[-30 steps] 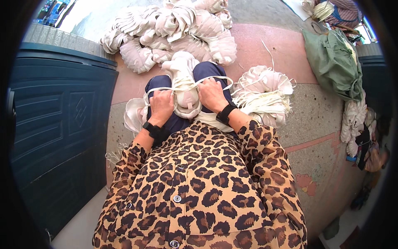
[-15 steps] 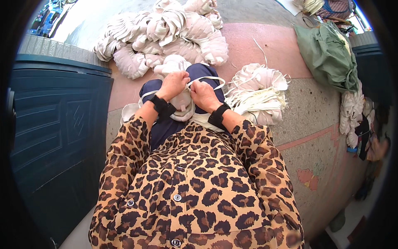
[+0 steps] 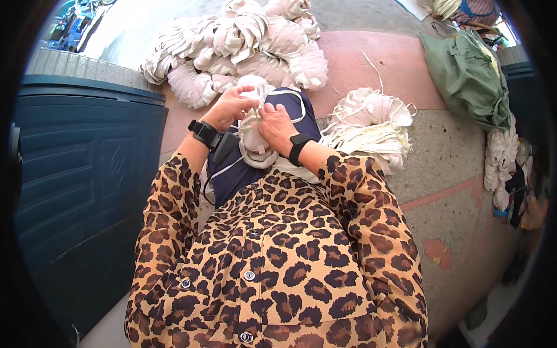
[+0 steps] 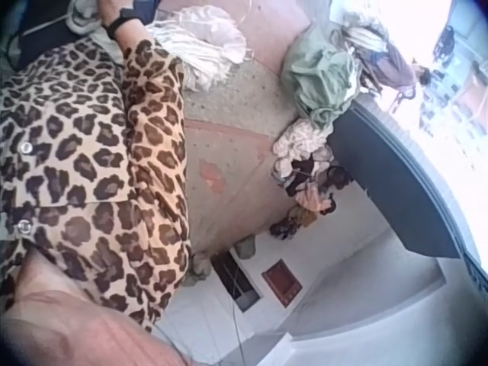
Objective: Tying laces or strings on white shoes.
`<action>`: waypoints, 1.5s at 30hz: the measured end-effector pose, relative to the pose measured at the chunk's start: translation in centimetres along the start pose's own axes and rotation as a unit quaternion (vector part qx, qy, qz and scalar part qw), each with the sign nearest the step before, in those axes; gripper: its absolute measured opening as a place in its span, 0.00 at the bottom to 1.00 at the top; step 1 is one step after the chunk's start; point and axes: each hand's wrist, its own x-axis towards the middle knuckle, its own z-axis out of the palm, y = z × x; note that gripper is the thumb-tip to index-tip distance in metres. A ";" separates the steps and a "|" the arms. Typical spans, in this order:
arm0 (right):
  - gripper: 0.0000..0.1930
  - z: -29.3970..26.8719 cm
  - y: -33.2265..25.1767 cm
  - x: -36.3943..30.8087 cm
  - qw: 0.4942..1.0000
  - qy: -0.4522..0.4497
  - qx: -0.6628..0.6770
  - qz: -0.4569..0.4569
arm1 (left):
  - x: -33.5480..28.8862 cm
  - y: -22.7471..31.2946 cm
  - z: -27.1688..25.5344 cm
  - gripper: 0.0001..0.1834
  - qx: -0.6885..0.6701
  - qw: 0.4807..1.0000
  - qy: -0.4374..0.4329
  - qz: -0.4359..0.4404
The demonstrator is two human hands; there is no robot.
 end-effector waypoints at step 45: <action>0.11 2.0 -5.0 0.0 0.881 0.011 0.400 0.251 | -7.7 -7.5 -1.8 0.03 0.500 0.784 0.177 0.323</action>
